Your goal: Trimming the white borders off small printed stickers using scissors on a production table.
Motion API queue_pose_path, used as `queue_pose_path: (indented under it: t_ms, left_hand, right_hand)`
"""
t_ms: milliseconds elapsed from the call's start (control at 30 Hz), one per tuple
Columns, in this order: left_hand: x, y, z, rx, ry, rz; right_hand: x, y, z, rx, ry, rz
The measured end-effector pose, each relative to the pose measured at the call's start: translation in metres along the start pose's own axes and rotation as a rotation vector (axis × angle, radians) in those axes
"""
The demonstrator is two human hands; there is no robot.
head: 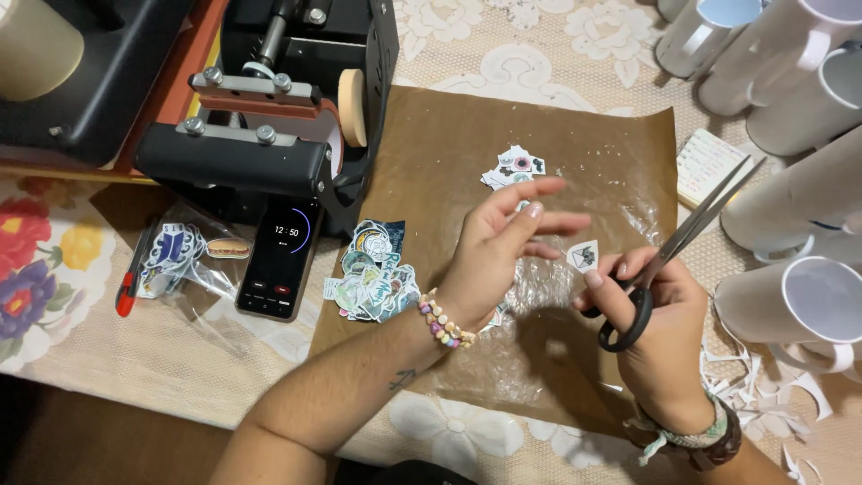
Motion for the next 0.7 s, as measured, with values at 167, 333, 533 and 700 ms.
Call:
queue_pose_path:
  t_ms: [167, 333, 533, 700]
  left_hand:
    - [0.02, 0.007, 0.005, -0.148, -0.276, 0.057]
    - [0.02, 0.01, 0.003, -0.13, -0.314, 0.065]
    - [0.023, 0.011, 0.011, -0.185, -0.107, -0.127]
    - [0.017, 0.003, 0.02, -0.031, -0.133, 0.025]
  right_hand:
    - [-0.023, 0.001, 0.003, -0.036, 0.123, 0.019]
    - [-0.027, -0.003, 0.0, -0.007, 0.084, -0.051]
    - [-0.03, -0.004, 0.001, 0.032, 0.064, -0.129]
    - [-0.001, 0.012, -0.001, -0.027, -0.037, -0.357]
Point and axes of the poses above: each hand's wrist, its own y-axis away from the middle knuckle, its own z-axis out of the palm, x = y × z, the point moved 1 cm from there along -y, towards the middle knuckle, and after that the axes turned 3 degrees about z, right-handed, at the moved point
